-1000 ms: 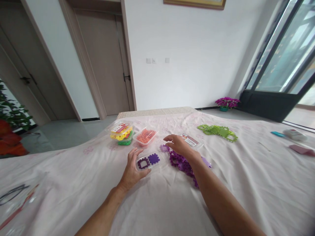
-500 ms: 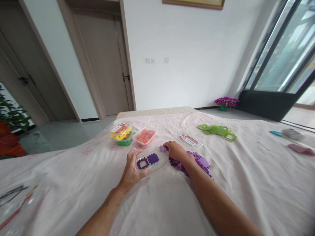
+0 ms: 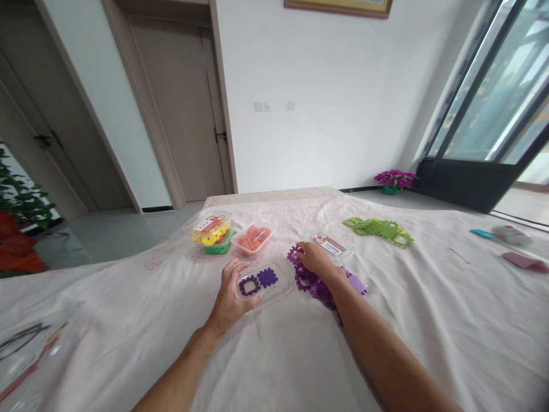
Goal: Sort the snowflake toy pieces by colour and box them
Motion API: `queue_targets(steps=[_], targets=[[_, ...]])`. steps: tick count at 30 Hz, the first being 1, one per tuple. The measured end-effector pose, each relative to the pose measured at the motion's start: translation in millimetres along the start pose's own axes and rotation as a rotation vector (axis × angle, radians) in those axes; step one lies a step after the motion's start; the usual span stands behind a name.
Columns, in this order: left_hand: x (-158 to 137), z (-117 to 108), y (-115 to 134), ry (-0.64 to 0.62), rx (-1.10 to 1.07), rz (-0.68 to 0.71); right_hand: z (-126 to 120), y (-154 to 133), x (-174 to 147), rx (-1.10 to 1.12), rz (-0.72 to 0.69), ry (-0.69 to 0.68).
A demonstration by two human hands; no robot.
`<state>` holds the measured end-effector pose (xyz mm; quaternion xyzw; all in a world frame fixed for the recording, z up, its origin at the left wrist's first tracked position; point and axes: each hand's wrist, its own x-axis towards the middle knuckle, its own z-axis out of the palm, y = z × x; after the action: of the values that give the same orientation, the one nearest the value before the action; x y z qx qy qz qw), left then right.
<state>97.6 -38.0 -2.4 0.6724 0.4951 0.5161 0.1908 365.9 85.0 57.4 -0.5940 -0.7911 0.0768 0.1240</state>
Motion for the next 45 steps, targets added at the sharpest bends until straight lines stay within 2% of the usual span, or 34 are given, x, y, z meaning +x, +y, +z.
queue_targets(steps=[11,15,18,21,23,25,29,34,38,42,45], targets=[[1,0,2,-0.009,0.021,0.007,2,-21,-10,-0.202,0.035,-0.016],[1,-1,4,-0.016,-0.003,0.016,-8,-24,-10,-0.099,0.046,0.138],[2,-1,7,-0.030,-0.020,0.027,-25,-34,-13,0.111,-0.079,0.225],[2,0,11,-0.041,-0.057,0.044,-38,-50,-22,0.299,-0.342,0.063],[3,0,13,-0.046,-0.083,0.039,-39,-61,-28,0.326,-0.479,-0.079],[2,1,15,-0.056,-0.103,0.023,-34,-70,-33,0.283,-0.542,-0.158],[1,1,16,-0.083,-0.119,0.012,-17,-83,-36,0.191,-0.566,-0.193],[1,2,16,-0.093,-0.103,0.030,-5,-91,-33,0.324,-0.540,-0.217],[1,3,16,-0.094,-0.104,0.022,-15,-81,-28,0.404,-0.474,-0.116],[1,3,16,-0.085,-0.100,0.032,-40,-52,-22,0.266,-0.330,0.048],[1,3,15,-0.070,-0.078,0.053,-51,-27,-20,0.076,-0.176,0.024]])
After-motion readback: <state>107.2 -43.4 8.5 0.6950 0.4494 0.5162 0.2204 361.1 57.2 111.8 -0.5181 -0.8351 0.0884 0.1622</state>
